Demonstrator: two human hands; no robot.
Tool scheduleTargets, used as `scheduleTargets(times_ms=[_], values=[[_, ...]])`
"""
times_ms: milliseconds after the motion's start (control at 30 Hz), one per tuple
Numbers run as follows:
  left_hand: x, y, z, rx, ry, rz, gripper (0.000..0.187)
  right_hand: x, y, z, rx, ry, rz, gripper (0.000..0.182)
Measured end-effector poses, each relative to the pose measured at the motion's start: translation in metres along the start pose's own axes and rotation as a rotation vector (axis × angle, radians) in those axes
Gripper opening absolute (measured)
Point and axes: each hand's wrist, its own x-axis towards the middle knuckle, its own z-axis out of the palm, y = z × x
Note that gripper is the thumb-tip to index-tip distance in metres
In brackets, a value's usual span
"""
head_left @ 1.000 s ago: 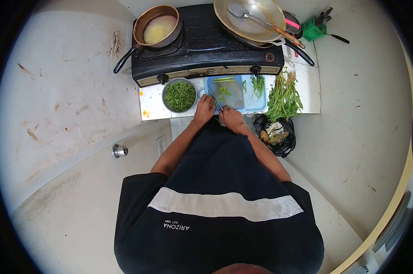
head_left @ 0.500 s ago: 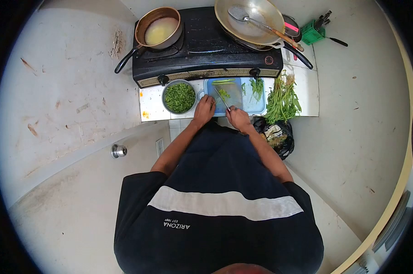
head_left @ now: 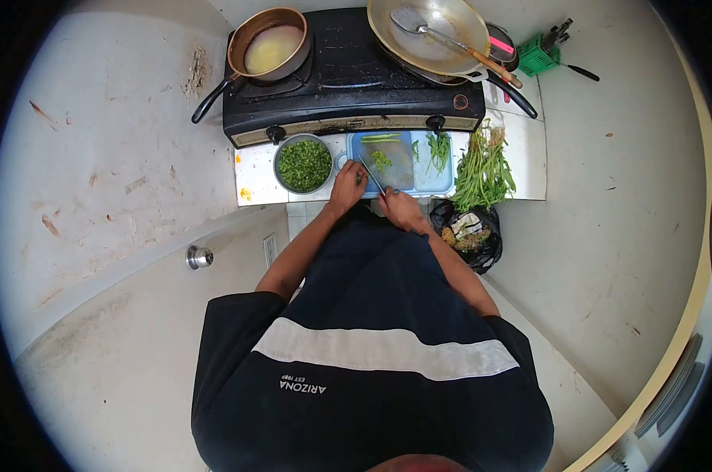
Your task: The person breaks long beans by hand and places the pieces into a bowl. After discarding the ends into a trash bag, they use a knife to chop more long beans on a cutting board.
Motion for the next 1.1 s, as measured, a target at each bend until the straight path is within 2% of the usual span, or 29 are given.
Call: scheduleTargets(times_ms=[233,300,500,600,700,933,1100], values=[[0.000,0.000,0.002,0.004,0.020,0.012,0.012,0.015,0.000,0.013,-0.024,0.026,0.008,0.044],[0.000,0.002,0.002,0.002,0.023,0.015,0.012,0.021,-0.001,0.017,-0.010,0.107,-0.051,0.044],[-0.002,0.005,0.002,-0.014,0.023,-0.073,0.009,0.013,0.000,0.019,-0.032,0.158,-0.064,0.043],[-0.004,0.004,0.004,-0.042,0.060,-0.075,0.008,0.001,0.007,0.012,-0.018,0.077,-0.062,0.042],[-0.002,0.010,0.003,-0.041,0.025,-0.171,0.007,-0.009,0.014,0.002,-0.006,0.056,-0.093,0.042],[-0.001,0.015,0.003,0.089,-0.029,-0.120,0.009,0.001,0.027,-0.005,-0.019,0.066,-0.034,0.043],[-0.002,0.025,0.004,0.102,-0.010,-0.116,0.008,0.006,0.032,-0.002,0.007,0.013,-0.081,0.044]])
